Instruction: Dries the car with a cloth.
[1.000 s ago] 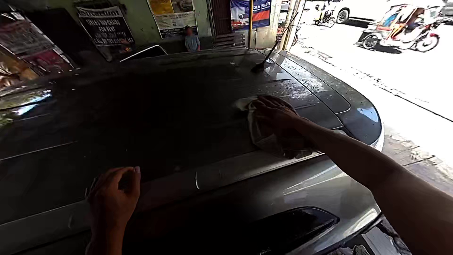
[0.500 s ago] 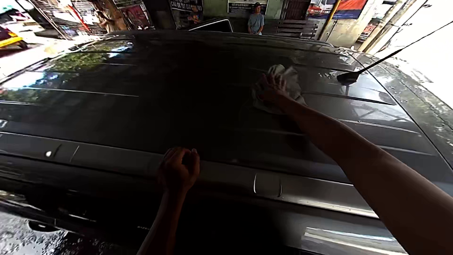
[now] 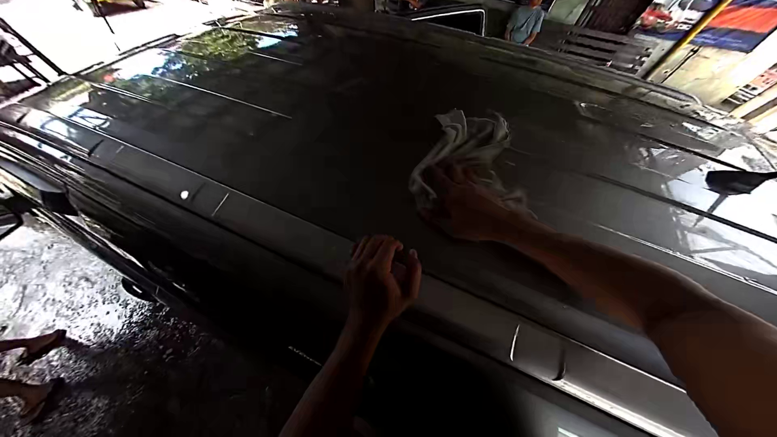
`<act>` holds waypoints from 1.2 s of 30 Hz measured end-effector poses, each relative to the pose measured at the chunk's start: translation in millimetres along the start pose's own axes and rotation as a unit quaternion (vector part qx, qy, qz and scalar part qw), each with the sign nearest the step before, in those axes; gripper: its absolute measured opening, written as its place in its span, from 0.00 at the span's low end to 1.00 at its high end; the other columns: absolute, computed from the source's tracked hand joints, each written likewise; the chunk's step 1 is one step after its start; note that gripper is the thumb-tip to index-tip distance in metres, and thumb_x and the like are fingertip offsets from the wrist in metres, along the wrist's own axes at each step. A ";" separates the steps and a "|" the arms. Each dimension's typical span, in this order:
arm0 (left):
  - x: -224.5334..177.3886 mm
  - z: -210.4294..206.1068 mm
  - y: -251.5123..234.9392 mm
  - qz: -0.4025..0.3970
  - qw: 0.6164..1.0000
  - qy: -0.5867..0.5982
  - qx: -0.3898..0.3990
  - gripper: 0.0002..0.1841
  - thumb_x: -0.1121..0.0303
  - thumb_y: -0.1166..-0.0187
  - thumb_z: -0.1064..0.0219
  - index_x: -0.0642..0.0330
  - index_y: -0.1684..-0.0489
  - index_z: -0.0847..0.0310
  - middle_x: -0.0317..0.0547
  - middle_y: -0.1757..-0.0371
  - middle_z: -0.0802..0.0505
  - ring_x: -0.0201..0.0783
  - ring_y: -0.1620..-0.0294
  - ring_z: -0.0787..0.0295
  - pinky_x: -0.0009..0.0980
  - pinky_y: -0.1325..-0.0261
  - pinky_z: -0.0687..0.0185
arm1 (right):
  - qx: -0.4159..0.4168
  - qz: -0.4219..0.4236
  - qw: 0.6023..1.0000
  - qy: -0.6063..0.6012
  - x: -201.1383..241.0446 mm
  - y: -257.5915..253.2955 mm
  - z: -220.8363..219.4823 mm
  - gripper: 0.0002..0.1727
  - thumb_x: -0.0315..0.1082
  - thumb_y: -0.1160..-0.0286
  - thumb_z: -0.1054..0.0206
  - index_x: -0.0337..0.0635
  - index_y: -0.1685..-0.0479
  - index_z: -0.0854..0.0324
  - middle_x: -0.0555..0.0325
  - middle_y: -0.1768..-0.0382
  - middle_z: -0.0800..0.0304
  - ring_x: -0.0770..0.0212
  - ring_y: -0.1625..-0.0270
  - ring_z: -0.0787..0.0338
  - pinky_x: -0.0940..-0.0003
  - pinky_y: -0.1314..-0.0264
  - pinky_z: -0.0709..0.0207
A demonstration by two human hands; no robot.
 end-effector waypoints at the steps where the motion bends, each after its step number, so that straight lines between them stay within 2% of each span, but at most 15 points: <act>1: 2.7 -1.2 1.0 -0.007 1.000 -0.001 -0.005 0.17 0.51 0.23 0.38 0.49 0.73 0.10 0.32 0.66 0.07 0.32 0.58 0.10 0.36 0.50 0.15 | -0.012 0.059 0.998 -0.007 25.8 -35.9 -8.1 0.42 0.69 0.16 0.57 0.57 0.07 0.40 0.49 0.06 0.47 0.34 0.05 0.54 0.27 0.09 0.61; 3: 7.1 -0.4 1.7 -0.022 1.000 -0.004 0.004 0.18 0.52 0.22 0.40 0.50 0.79 0.14 0.34 0.71 0.10 0.33 0.63 0.12 0.36 0.56 0.16 | -0.021 0.159 0.986 -0.037 70.4 -108.9 -24.7 0.40 0.70 0.14 0.60 0.62 0.07 0.40 0.57 0.05 0.48 0.41 0.04 0.52 0.33 0.08 0.53; 5: 8.0 1.8 0.2 -0.023 0.999 -0.009 0.024 0.18 0.53 0.22 0.40 0.51 0.80 0.16 0.34 0.72 0.12 0.34 0.63 0.13 0.35 0.57 0.16 | -0.018 0.204 0.975 -0.082 90.4 -160.8 -28.1 0.40 0.68 0.13 0.61 0.58 0.08 0.38 0.62 0.06 0.46 0.49 0.04 0.51 0.38 0.06 0.53; 8: 9.3 4.4 -2.0 -0.029 0.999 -0.006 0.033 0.18 0.54 0.21 0.41 0.51 0.80 0.17 0.34 0.71 0.12 0.34 0.63 0.14 0.35 0.58 0.17 | -0.030 0.176 0.973 -0.143 47.1 -188.8 -16.3 0.37 0.62 0.10 0.57 0.54 0.08 0.39 0.60 0.08 0.39 0.57 0.06 0.43 0.47 0.05 0.51; 11: 8.9 3.9 -1.2 -0.038 0.999 -0.001 0.024 0.18 0.54 0.21 0.42 0.50 0.81 0.18 0.33 0.73 0.14 0.33 0.65 0.16 0.33 0.60 0.20 | -0.092 0.002 0.987 -0.135 -82.9 -168.6 0.5 0.34 0.63 0.11 0.53 0.57 0.12 0.33 0.60 0.15 0.27 0.60 0.13 0.29 0.48 0.09 0.38; 13: 9.1 3.5 -2.7 -0.043 0.999 -0.004 0.016 0.18 0.53 0.21 0.42 0.49 0.82 0.18 0.32 0.74 0.15 0.32 0.66 0.16 0.33 0.61 0.21 | -0.088 -0.131 0.983 -0.094 -184.6 -134.3 14.2 0.37 0.66 0.11 0.59 0.57 0.11 0.34 0.55 0.13 0.30 0.53 0.11 0.32 0.42 0.09 0.41; 17: 2.3 0.0 -4.8 -0.025 1.000 -0.011 0.006 0.19 0.52 0.23 0.42 0.48 0.84 0.18 0.30 0.76 0.17 0.31 0.68 0.18 0.33 0.62 0.22 | -0.084 -0.440 0.890 -0.081 -331.6 -51.7 34.4 0.43 0.66 0.11 0.69 0.47 0.09 0.38 0.33 0.12 0.39 0.29 0.10 0.42 0.20 0.18 0.47; 18: 1.6 -1.2 -5.8 -0.019 1.000 -0.013 -0.001 0.18 0.52 0.24 0.41 0.47 0.84 0.19 0.30 0.76 0.17 0.31 0.68 0.18 0.32 0.61 0.22 | -0.082 -0.494 0.861 -0.092 -345.9 -53.7 38.9 0.42 0.64 0.10 0.68 0.48 0.05 0.47 0.30 0.09 0.49 0.24 0.09 0.50 0.16 0.19 0.53; 19: 1.7 -1.7 -6.3 -0.014 1.000 -0.014 -0.006 0.18 0.52 0.24 0.41 0.47 0.85 0.20 0.30 0.76 0.18 0.31 0.68 0.18 0.32 0.61 0.22 | -0.068 -0.514 0.850 -0.095 -343.9 -70.5 44.6 0.39 0.60 0.09 0.65 0.50 0.03 0.53 0.29 0.08 0.54 0.22 0.08 0.55 0.14 0.19 0.57; 21: 2.7 -1.2 -4.7 -0.007 1.000 -0.016 -0.007 0.18 0.53 0.24 0.40 0.47 0.86 0.20 0.28 0.77 0.18 0.30 0.69 0.19 0.31 0.61 0.22 | -0.049 -0.450 0.887 -0.093 -296.3 -129.9 42.8 0.38 0.55 0.10 0.56 0.50 0.04 0.52 0.27 0.08 0.55 0.16 0.10 0.59 0.07 0.23 0.65; 25: 6.1 0.0 -2.6 -0.012 1.000 -0.008 -0.002 0.18 0.53 0.23 0.41 0.47 0.85 0.20 0.29 0.77 0.19 0.29 0.69 0.19 0.30 0.63 0.22 | -0.057 -0.152 0.982 -0.093 -122.6 -260.0 13.1 0.34 0.65 0.12 0.58 0.66 0.10 0.35 0.51 0.08 0.43 0.31 0.06 0.52 0.14 0.17 0.67; 28: 13.2 4.9 -3.9 -0.026 1.000 -0.001 0.003 0.18 0.54 0.22 0.41 0.47 0.85 0.21 0.30 0.76 0.19 0.30 0.70 0.19 0.30 0.65 0.22 | -0.051 -0.032 0.988 -0.145 -47.0 -311.0 -0.9 0.40 0.69 0.14 0.59 0.60 0.08 0.39 0.57 0.07 0.43 0.43 0.04 0.51 0.27 0.07 0.67; 32: 14.5 10.0 -6.1 -0.032 0.999 0.009 0.039 0.19 0.56 0.21 0.41 0.50 0.85 0.20 0.33 0.76 0.18 0.31 0.69 0.19 0.31 0.63 0.21 | -0.011 -0.128 0.969 -0.211 -112.4 -268.8 25.5 0.40 0.67 0.11 0.63 0.49 0.20 0.24 0.44 0.25 0.17 0.42 0.21 0.20 0.30 0.20 0.33; 34: 15.9 11.2 -7.0 -0.036 0.998 0.012 0.053 0.19 0.57 0.22 0.41 0.52 0.85 0.20 0.35 0.77 0.17 0.33 0.69 0.18 0.32 0.64 0.22 | -0.017 -0.252 0.940 -0.229 -193.8 -215.8 38.4 0.41 0.67 0.12 0.63 0.45 0.28 0.18 0.42 0.35 0.12 0.41 0.30 0.14 0.30 0.26 0.29; 36: 16.7 11.2 -7.7 -0.035 0.997 0.016 0.063 0.18 0.59 0.22 0.41 0.54 0.84 0.20 0.37 0.76 0.16 0.34 0.68 0.18 0.32 0.62 0.22 | -0.082 -0.361 0.910 -0.190 -294.6 -140.2 40.9 0.39 0.69 0.14 0.61 0.54 0.27 0.18 0.45 0.30 0.13 0.39 0.25 0.18 0.25 0.25 0.32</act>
Point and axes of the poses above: each hand's wrist, its own y-axis away from the middle knuckle, its own z-axis out of the back of the hand, x = y × z, the point moved 2 cm from there along -y, towards the middle knuckle
